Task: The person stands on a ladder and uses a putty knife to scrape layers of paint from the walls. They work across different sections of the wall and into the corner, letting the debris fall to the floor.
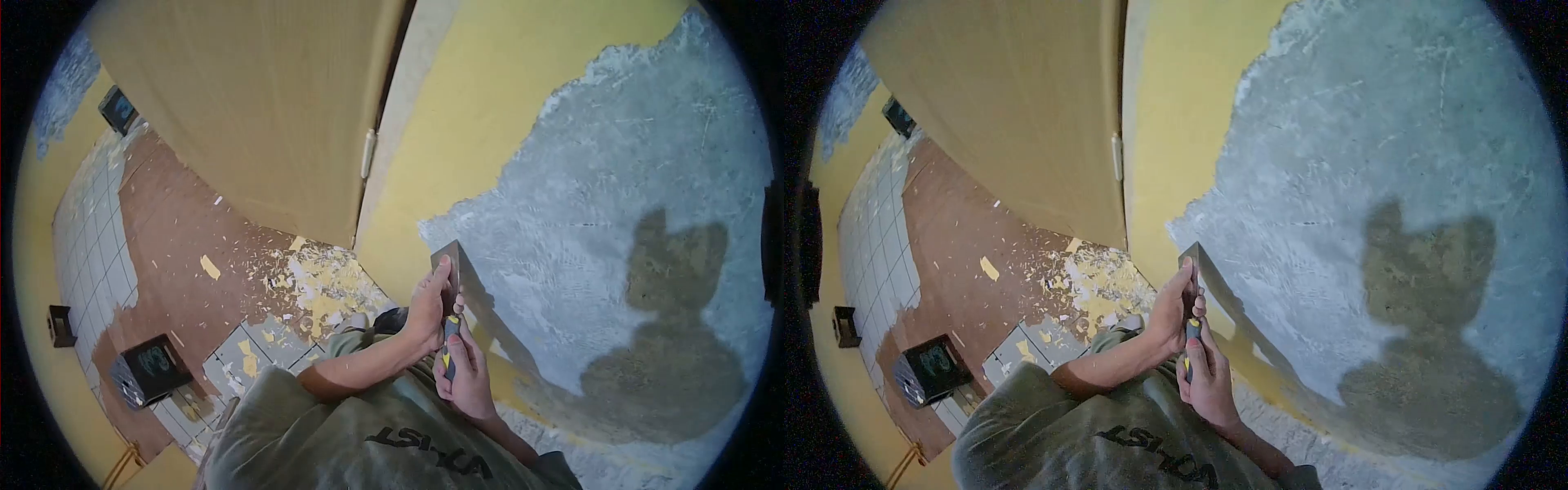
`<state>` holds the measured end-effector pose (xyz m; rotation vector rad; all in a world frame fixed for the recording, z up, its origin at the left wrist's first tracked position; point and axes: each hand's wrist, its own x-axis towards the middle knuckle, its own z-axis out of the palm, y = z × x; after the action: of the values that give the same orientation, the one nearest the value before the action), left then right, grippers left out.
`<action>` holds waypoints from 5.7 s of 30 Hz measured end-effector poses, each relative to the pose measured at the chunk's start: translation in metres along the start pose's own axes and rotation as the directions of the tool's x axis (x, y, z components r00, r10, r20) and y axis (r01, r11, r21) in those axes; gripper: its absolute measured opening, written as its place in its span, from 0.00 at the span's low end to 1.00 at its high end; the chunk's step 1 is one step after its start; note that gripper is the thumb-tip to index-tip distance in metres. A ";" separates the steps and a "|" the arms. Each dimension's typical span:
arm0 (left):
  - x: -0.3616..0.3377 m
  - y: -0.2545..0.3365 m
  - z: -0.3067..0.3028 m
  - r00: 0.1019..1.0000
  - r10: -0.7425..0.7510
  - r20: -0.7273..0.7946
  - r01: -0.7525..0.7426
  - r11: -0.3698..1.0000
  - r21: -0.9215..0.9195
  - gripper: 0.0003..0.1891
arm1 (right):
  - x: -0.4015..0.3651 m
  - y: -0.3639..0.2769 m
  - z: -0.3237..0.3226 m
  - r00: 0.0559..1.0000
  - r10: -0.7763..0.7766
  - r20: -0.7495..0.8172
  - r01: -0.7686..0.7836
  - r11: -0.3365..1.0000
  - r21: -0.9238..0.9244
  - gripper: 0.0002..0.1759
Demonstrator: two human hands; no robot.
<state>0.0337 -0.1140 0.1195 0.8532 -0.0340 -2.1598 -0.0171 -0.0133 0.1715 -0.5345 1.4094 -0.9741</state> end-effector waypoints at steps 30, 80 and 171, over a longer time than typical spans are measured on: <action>0.009 0.024 0.000 1.000 -0.021 -0.022 0.021 1.000 -0.011 0.18 | 0.018 0.004 0.022 0.984 -0.161 -0.073 0.153 0.983 -0.105 0.27; 0.092 -0.134 -0.109 0.700 0.710 -0.070 -0.345 0.423 0.838 0.38 | -0.021 0.056 -0.183 0.950 -0.128 0.286 0.286 0.726 -0.625 0.13; 0.065 -0.088 -0.082 0.983 0.063 -0.170 -0.052 0.996 0.067 0.23 | 0.044 0.086 -0.043 0.986 0.102 -0.131 -0.126 0.975 -0.185 0.15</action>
<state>-0.0070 -0.0789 -0.0057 1.0598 -0.0387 -2.0329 -0.0426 0.0066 0.0714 -0.5374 1.6358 -0.7928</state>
